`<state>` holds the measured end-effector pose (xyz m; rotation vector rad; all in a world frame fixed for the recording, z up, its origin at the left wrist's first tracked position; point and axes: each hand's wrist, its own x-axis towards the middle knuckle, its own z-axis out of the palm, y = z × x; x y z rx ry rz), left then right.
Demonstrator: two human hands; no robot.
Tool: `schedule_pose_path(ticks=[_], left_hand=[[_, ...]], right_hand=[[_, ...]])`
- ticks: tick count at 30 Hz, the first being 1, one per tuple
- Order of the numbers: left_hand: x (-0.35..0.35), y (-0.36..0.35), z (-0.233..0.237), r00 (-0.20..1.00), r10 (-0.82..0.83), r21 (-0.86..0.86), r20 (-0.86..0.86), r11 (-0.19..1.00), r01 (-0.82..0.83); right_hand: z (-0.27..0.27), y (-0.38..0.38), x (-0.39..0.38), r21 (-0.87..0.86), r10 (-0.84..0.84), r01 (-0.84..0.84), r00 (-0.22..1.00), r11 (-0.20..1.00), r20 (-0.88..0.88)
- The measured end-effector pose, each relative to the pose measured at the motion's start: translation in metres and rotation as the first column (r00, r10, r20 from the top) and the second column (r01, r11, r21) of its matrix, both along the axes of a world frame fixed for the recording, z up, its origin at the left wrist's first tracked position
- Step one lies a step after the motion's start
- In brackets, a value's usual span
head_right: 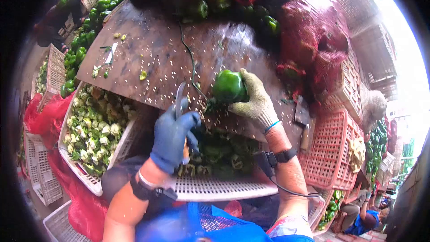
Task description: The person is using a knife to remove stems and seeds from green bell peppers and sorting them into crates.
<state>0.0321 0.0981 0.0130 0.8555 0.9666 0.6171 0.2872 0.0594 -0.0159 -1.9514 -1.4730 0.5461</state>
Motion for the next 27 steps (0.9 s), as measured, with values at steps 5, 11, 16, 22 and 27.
schedule_pose_path(ticks=[5, 11, 16, 22, 27], left_hand=[[0.054, 0.013, -0.056, 0.998, -0.043, 0.214, 0.047, 0.976, 0.032], [0.042, -0.007, -0.031, 0.985, -0.139, 0.399, 0.106, 0.913, 0.086], [0.014, -0.046, -0.012, 0.975, -0.196, 0.829, -0.107, 0.524, 0.196], [-0.014, -0.076, 0.018, 0.967, -0.178, 0.585, -0.184, 0.771, 0.253], [-0.035, -0.112, 0.017, 0.949, -0.118, 0.712, -0.294, 0.635, 0.3]], right_hand=[[0.003, -0.035, -0.021, 0.038, 0.019, -0.002, 0.9, 0.999, -0.436], [0.025, -0.058, -0.05, 0.16, -0.011, 0.069, 0.941, 0.985, -0.339], [0.039, -0.097, -0.061, 0.228, -0.089, 0.294, 0.771, 0.928, -0.631], [0.041, -0.128, -0.1, 0.277, 0.167, 0.443, 0.271, 0.853, -0.948], [0.053, -0.144, -0.106, 0.374, 0.054, 0.401, 0.618, 0.836, -0.785]])
